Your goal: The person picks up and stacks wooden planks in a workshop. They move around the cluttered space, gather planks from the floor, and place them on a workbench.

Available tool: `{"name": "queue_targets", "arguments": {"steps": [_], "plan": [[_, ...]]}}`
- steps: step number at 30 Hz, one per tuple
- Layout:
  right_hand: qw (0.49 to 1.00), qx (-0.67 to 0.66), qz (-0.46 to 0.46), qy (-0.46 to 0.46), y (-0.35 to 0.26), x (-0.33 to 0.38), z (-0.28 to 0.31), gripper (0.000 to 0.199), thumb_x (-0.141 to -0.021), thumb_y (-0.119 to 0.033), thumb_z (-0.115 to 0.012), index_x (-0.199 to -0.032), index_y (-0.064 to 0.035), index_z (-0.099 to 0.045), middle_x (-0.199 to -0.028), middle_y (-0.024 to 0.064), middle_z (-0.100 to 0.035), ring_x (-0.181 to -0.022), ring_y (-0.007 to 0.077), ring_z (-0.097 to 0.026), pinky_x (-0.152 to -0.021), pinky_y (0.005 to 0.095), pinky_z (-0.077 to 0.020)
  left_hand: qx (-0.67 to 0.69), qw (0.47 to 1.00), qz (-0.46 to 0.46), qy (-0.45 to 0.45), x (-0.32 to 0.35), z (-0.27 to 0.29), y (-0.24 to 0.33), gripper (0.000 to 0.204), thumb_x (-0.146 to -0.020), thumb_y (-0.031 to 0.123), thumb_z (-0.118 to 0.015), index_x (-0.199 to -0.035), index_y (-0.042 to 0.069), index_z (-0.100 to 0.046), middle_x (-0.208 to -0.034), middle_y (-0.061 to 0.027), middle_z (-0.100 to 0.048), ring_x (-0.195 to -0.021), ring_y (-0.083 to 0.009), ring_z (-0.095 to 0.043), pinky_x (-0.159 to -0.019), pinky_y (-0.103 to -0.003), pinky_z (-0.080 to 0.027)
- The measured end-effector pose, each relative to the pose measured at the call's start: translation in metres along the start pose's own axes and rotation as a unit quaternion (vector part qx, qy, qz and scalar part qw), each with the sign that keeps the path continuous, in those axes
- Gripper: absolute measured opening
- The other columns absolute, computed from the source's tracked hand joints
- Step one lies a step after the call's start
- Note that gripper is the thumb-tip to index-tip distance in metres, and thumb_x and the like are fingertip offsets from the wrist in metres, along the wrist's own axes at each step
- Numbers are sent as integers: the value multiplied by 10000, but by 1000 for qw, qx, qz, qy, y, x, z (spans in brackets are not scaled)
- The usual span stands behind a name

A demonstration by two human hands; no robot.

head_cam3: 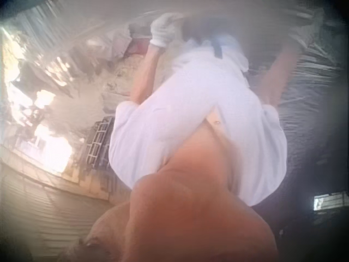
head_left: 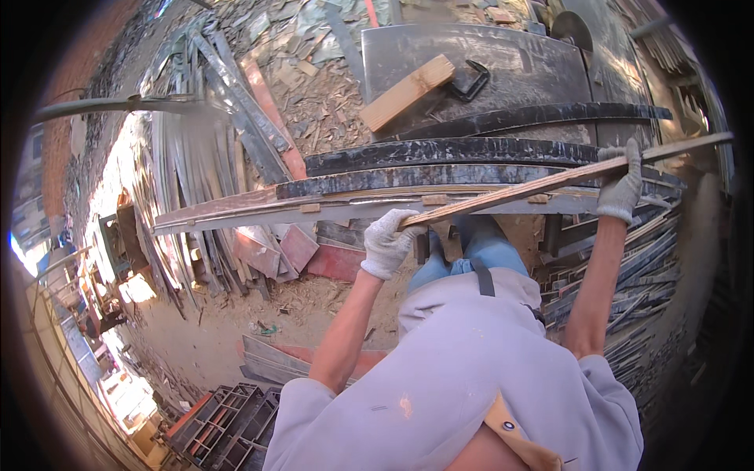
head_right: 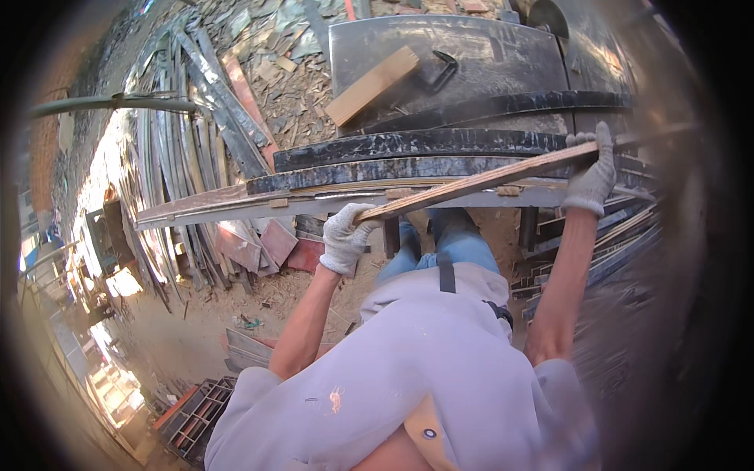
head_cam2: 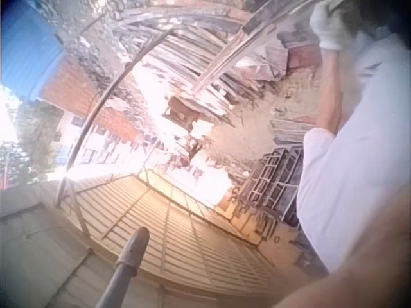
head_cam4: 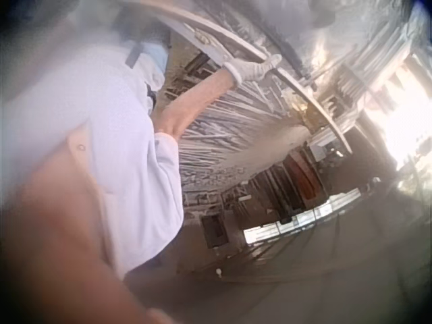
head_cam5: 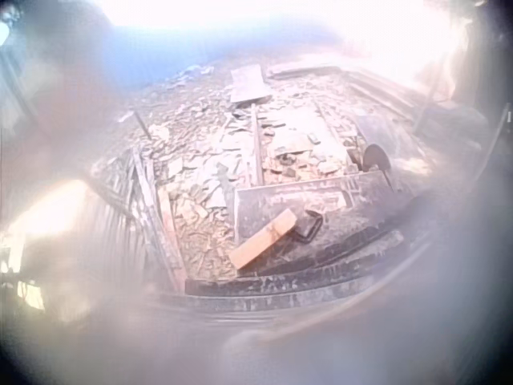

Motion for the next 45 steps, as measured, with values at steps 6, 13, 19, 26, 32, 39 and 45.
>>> {"name": "queue_targets", "arguments": {"steps": [6,13,19,26,32,39,45], "plan": [[970,104,-212,65,130,94,6,520,-816,-375,-871,-1192,-86,-656,-1075,68,-691,-1016,280,-684,-907,458,-584,81,976,106,170,20,89,-74,540,-862,429,-840,-1220,66,-663,-1112,-54,-686,-1043,-169,-634,-930,-317,-511],[909,96,-397,81,223,149,-69,886,-802,-408,-888,-1519,-156,-433,-1544,177,-410,-1405,453,-392,-1062,627,-491,-68,933,200,291,-3,175,-140,636,-1019,437,-651,-1458,9,-483,-1409,-175,-577,-1336,-284,-516,-1156,-380,-369],[878,112,-461,65,265,166,-109,896,-874,-433,-815,-1573,-131,-345,-1608,266,-267,-1440,503,-349,-1030,595,-543,-123,833,385,378,-11,232,-240,1099,-834,570,-803,-1563,-74,-290,-1597,-294,-365,-1487,-396,-368,-1217,-429,-314],[810,366,-427,-164,236,161,-97,539,-976,-431,-687,-1315,-19,-615,-1091,244,-723,-1009,390,-713,-783,422,-642,-328,813,468,112,-40,243,-300,729,-962,648,-471,-1139,3,-760,-1225,-264,-700,-1255,-400,-627,-1061,-476,-459],[485,721,255,-424,169,128,-141,939,-721,-406,-848,-1518,-115,-446,-1556,172,-454,-1450,401,-378,-1213,491,-312,-157,884,334,287,-83,234,-194,550,-960,503,-601,-919,-21,-760,-831,-183,-752,-818,-334,-717,-785,-445,-524],[363,794,80,-482,166,107,-164,494,-720,-417,-851,-1043,-76,-698,-1017,191,-729,-1012,380,-694,-886,462,-534,99,929,73,350,-85,232,-160,260,-1036,114,-594,-1252,-13,-661,-1091,-64,-697,-976,-129,-620,-908,-278,-498],[373,751,288,-461,185,103,-129,256,-775,-229,-773,-965,-102,-658,-929,123,-674,-937,325,-663,-805,460,-527,34,946,206,250,-55,199,-249,363,-1093,317,-475,-1237,38,-658,-1092,-74,-688,-903,-175,-662,-825,-331,-560]]}}
Point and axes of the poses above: each hand's wrist, its own x-axis away from the middle knuckle, its own z-axis out of the back of the hand, y = z × x, the point moved 5 cm from there along -x, towards the middle knuckle
